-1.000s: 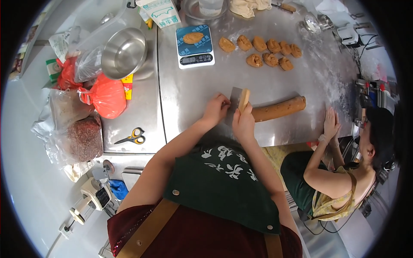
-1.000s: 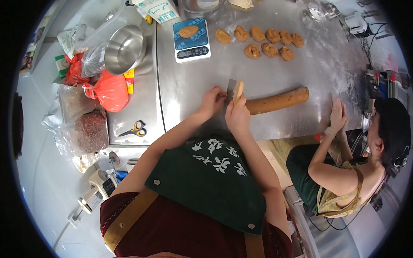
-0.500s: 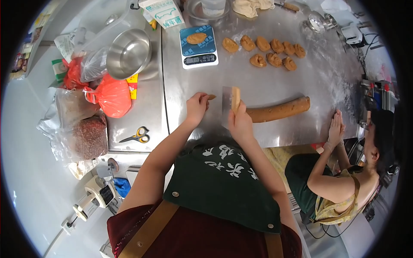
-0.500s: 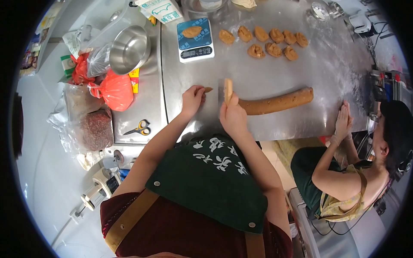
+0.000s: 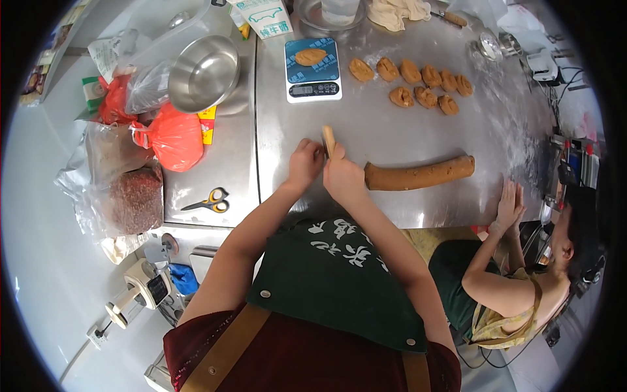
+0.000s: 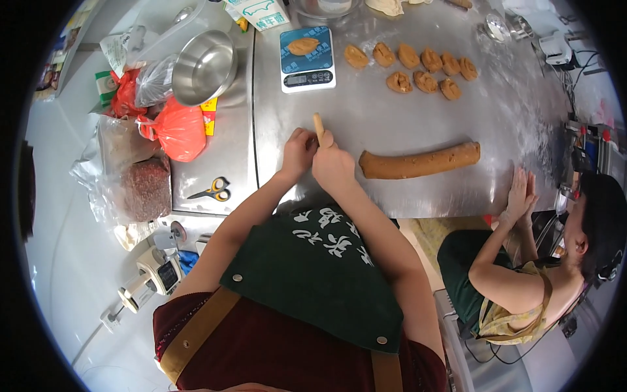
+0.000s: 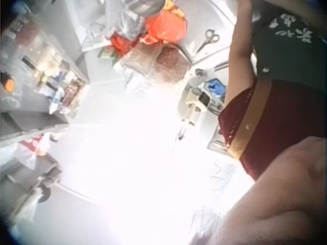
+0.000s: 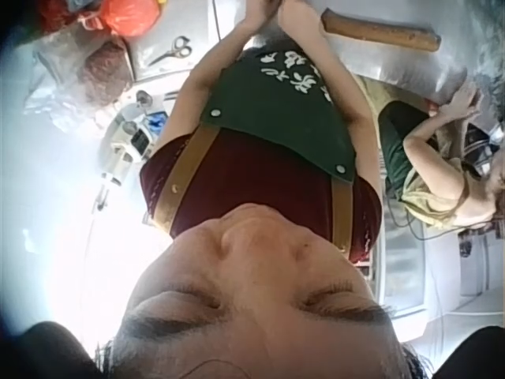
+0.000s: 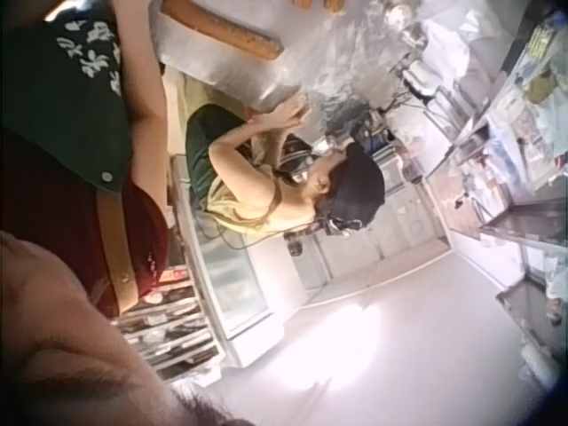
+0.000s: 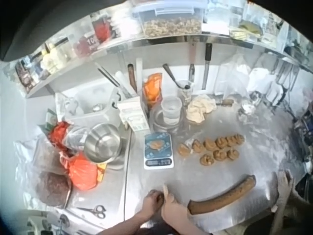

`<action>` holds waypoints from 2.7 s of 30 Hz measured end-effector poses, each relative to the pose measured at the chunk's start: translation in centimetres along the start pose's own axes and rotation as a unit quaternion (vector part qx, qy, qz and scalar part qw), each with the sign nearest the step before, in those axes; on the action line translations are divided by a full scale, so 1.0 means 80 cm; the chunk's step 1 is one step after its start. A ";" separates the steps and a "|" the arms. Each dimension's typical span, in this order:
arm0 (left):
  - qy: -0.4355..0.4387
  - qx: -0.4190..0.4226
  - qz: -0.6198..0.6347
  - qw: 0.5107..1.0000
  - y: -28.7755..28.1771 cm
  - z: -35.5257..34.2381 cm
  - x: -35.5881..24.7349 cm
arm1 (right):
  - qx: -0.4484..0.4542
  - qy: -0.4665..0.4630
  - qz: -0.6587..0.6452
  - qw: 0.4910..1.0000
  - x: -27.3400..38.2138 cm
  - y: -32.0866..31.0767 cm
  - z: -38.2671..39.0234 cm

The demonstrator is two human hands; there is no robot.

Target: Cutting, weighing, and portioning dough on a stainless steel prep table using a bench scraper and digital scale.

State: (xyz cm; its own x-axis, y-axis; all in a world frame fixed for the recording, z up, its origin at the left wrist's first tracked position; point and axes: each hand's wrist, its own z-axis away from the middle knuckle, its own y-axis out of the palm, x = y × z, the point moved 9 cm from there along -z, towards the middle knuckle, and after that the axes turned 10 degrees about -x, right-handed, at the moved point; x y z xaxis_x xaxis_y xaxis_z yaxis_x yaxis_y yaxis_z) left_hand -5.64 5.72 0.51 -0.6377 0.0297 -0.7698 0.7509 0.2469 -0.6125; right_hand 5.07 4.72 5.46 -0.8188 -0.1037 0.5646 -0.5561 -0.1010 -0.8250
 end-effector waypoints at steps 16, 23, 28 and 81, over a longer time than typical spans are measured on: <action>0.181 -0.164 -0.104 0.964 -0.045 -0.224 -0.071 | -0.028 0.007 -0.055 0.998 -0.042 -0.068 0.078; 0.305 -0.071 -0.289 0.905 -0.009 -0.243 -0.078 | 0.005 -0.008 -0.017 1.000 -0.044 -0.062 0.087; 0.247 -0.101 -0.289 0.919 -0.035 -0.216 -0.069 | -0.015 -0.060 -0.011 0.998 -0.036 -0.061 0.083; 0.193 0.033 0.006 0.981 0.072 -0.222 -0.130 | -0.091 -0.112 -0.057 0.988 -0.077 -0.086 0.112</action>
State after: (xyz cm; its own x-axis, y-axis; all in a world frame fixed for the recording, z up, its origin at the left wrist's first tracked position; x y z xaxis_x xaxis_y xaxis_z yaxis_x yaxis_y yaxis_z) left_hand 2.29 24.02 8.15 -0.6363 0.3999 -0.6596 0.7605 0.1822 -0.6232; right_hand 15.24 -2.80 7.89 -0.7083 -0.3199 0.6293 -0.6765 0.0532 -0.7345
